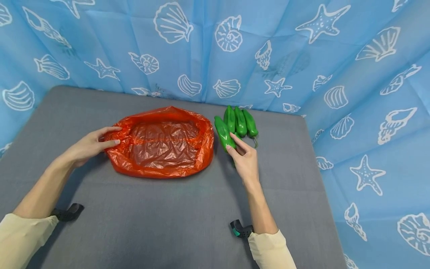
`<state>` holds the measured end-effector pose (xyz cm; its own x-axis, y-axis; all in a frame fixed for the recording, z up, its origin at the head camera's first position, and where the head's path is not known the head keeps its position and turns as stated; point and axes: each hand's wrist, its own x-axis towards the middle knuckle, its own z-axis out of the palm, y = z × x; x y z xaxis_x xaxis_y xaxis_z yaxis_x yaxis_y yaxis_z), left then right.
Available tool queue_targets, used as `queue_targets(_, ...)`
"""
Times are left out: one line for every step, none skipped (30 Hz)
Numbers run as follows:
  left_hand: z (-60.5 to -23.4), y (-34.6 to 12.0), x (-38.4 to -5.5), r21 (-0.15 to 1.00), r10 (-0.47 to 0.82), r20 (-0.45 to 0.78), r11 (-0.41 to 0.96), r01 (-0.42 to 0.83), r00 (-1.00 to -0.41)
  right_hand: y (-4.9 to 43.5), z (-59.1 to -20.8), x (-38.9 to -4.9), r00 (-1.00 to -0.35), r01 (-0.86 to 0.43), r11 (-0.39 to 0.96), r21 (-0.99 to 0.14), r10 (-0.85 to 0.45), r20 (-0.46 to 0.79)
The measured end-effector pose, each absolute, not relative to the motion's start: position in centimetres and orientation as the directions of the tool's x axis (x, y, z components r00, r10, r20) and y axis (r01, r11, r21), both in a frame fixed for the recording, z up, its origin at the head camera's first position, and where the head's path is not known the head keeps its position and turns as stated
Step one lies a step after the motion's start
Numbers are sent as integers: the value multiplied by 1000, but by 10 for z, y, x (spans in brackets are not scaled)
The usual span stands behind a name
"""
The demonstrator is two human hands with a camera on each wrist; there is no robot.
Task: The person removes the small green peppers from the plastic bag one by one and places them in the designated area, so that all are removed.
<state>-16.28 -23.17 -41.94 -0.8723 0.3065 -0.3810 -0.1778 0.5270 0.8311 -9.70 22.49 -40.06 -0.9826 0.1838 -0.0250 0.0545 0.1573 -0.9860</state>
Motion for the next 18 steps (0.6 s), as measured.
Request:
queue_targets(-419, -232, -162, 831, 307, -384, 526, -181, -871, 227, -401, -96, -981, 56, 164, -985, 192, -24)
queue_targets(-419, -232, -162, 832, 309, -384, 524, -182, -870, 229, -402, -95, -980, 55, 164, -985, 198, -22)
queue_targets(-419, -232, -162, 834, 311, -384, 520, -182, -869, 230, -403, -94, -978, 57, 169, -984, 208, -21)
queue_targets(-418, -232, -162, 835, 313, -382, 519, -180, -870, 232, -404, -93, -976, 56, 167, -984, 216, -19)
queue_targets(-418, -231, -162, 836, 314, -379, 520, -177, -870, 234, -405, -92, -975, 56, 166, -985, 223, -18)
queue_targets(-417, -231, -162, 836, 315, -378, 520, -175, -871, 236, -406, -92, -973, 56, 166, -984, 229, -17)
queue_targets(-416, -231, -162, 836, 316, -376, 520, -172, -871, 238, -407, -91, -972, 55, 158, -986, 233, -17)
queue_targets(-416, -231, -162, 837, 318, -375, 521, -170, -871, 240, -407, -90, -972, 55, 152, -987, 233, -18)
queue_targets(-415, -230, -162, 836, 318, -377, 521, -171, -870, 241, -408, -89, -972, 54, 146, -988, 234, -18)
queue_targets(-415, -230, -162, 835, 317, -378, 522, -172, -870, 243, -408, -89, -972, 52, 139, -989, 235, -18)
queue_targets(-414, -230, -162, 835, 316, -379, 523, -174, -870, 244, -409, -88, -971, 49, 139, -989, 239, -15)
queue_targets(-414, -230, -162, 835, 316, -380, 522, -175, -869, 246, -409, -87, -970, 45, 129, -991, 242, -13)
queue_targets(-414, -230, -162, 835, 316, -380, 522, -176, -869, 247, -410, -87, -969, 41, 118, -992, 247, -10)
queue_targets(-414, -230, -161, 836, 316, -379, 521, -175, -870, 248, -410, -86, -968, 35, 111, -993, 252, -6)
queue_targets(-414, -230, -161, 836, 316, -378, 520, -174, -870, 250, -411, -85, -966, 31, 105, -994, 259, -2)
queue_targets(-415, -230, -160, 837, 318, -377, 520, -173, -870, 251, -412, -84, -964, 28, 96, -995, 267, -2)
queue_targets(-415, -230, -160, 837, 319, -377, 519, -173, -870, 253, -413, -83, -961, 28, 90, -995, 275, -3)
queue_targets(-416, -230, -159, 837, 319, -378, 520, -173, -869, 254, -414, -82, -959, 31, 85, -996, 282, -6)
